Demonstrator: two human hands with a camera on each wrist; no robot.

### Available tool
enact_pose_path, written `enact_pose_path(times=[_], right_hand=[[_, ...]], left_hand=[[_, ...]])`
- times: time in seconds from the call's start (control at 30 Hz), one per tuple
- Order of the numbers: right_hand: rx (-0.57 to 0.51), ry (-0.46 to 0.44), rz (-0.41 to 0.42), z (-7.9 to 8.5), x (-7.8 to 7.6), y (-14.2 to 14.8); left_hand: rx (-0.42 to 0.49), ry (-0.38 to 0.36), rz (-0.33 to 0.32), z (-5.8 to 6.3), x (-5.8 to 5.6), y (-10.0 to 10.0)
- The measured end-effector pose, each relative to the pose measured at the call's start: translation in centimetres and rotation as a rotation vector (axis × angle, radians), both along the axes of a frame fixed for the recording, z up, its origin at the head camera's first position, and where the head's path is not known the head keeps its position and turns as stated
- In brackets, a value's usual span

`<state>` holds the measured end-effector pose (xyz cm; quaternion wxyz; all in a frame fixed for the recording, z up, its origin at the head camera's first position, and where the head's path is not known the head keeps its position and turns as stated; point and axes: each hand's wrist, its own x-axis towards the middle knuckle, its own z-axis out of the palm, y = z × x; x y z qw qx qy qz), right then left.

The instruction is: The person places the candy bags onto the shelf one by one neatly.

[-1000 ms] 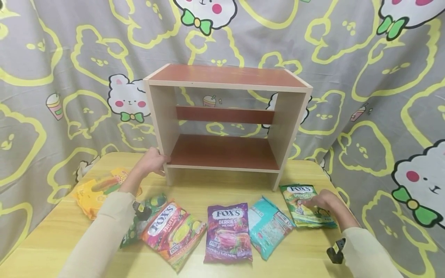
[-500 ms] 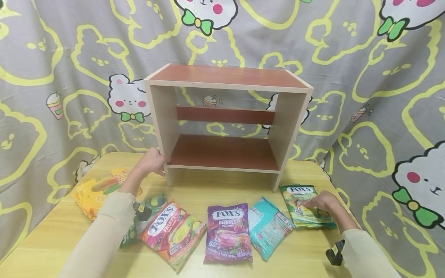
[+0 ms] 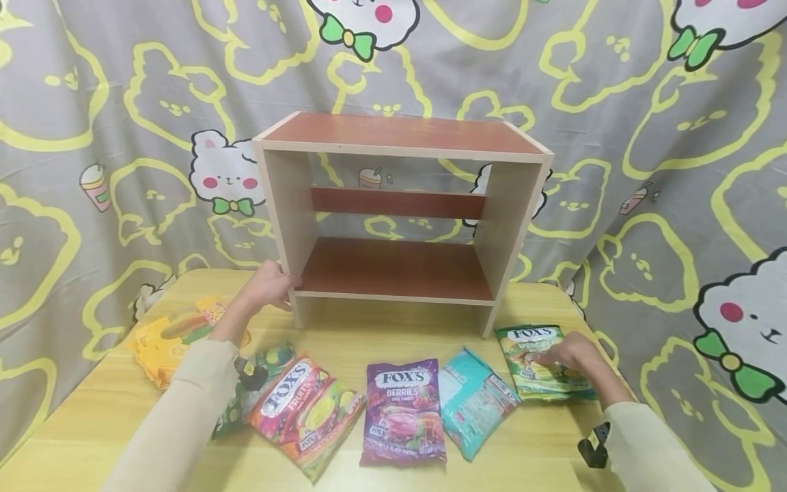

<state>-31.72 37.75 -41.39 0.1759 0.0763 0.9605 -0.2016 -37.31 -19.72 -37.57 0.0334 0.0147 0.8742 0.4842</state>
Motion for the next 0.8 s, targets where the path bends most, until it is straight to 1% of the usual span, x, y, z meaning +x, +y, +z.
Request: enact_pose_path(times=[0.17, 0.27, 0.4, 0.53, 0.8], right_hand=[[0.056, 0.009, 0.038, 0.8, 0.1, 0.0], [0.043, -0.003, 0.044, 1.2, 0.1, 0.0], [0.024, 0.008, 0.062, 1.8, 0.1, -0.1], [0.046, 0.032, 0.089, 2.3, 0.2, -0.1], [0.029, 0.086, 0.101, 3.0, 0.5, -0.2]], left_hand=[[-0.008, 0.000, -0.002, 0.1, 0.1, 0.0], [-0.007, -0.001, -0.002, 0.1, 0.1, 0.0], [0.004, -0.004, 0.000, 0.0, 0.1, -0.1], [0.015, -0.008, 0.002, -0.1, 0.0, -0.2], [0.009, -0.006, -0.003, 0.0, 0.1, 0.0]])
